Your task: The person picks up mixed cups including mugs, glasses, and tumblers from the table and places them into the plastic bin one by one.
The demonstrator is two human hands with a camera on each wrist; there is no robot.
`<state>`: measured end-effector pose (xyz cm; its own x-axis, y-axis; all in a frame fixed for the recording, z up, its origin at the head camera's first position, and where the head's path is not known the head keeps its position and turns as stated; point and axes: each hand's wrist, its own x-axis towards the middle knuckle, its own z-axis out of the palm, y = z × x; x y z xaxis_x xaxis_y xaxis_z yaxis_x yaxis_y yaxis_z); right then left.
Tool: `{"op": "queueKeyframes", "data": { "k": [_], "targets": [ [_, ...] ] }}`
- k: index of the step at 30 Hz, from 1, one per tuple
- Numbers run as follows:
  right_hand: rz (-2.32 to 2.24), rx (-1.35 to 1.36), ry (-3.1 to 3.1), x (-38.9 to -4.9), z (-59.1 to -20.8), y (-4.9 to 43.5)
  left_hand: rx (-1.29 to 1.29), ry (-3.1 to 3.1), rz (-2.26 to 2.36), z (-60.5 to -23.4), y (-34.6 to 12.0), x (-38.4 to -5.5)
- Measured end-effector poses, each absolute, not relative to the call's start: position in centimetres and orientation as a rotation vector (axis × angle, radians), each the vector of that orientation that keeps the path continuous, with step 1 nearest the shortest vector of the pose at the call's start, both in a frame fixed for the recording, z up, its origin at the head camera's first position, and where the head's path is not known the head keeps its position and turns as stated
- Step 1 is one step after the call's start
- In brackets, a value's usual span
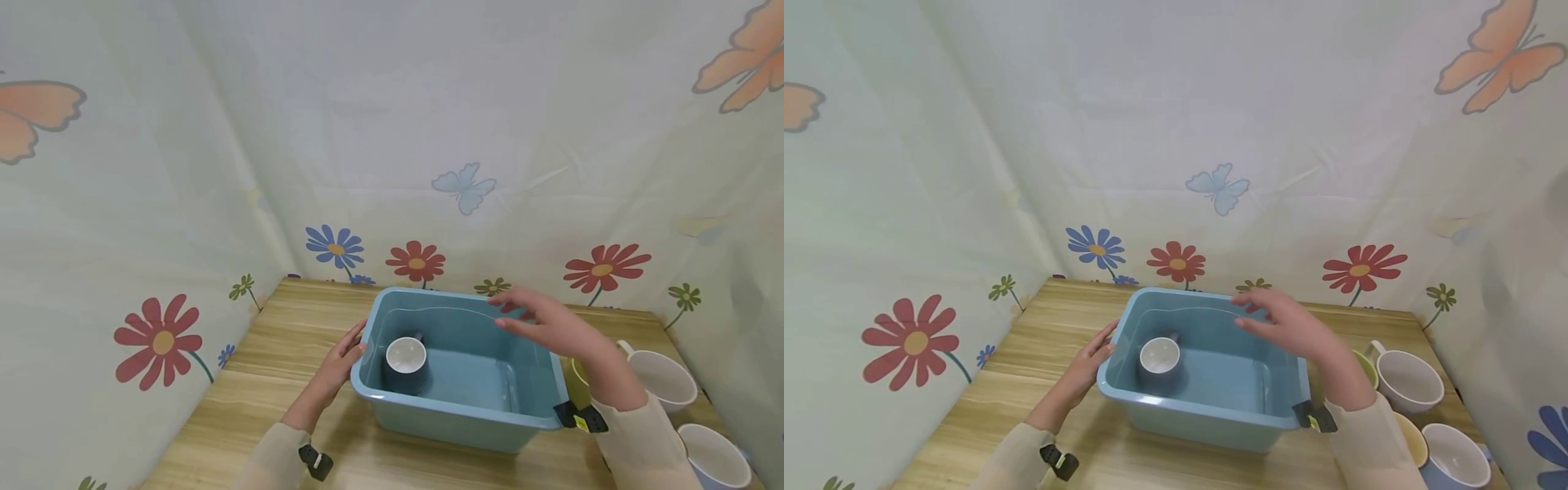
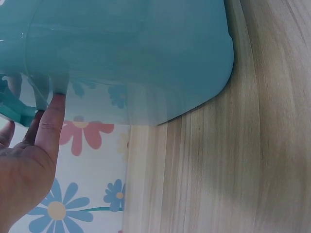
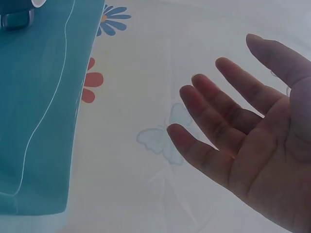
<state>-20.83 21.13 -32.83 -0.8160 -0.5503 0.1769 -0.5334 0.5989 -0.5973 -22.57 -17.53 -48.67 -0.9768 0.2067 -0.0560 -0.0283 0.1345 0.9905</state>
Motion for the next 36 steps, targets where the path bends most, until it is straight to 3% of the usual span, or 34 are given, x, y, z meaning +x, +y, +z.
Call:
{"op": "queueKeyframes", "data": {
  "k": [19,36],
  "targets": [
    [-1.046,-0.928,2.873,-18.4,-34.7,23.3,0.17,2.246,1.925,-48.4,-17.4,-22.6],
    [-1.173,-0.731,2.896,-16.6,-37.3,26.1,0.151,2.248,1.939,-48.5,-17.4,-22.6]
  ]
}}
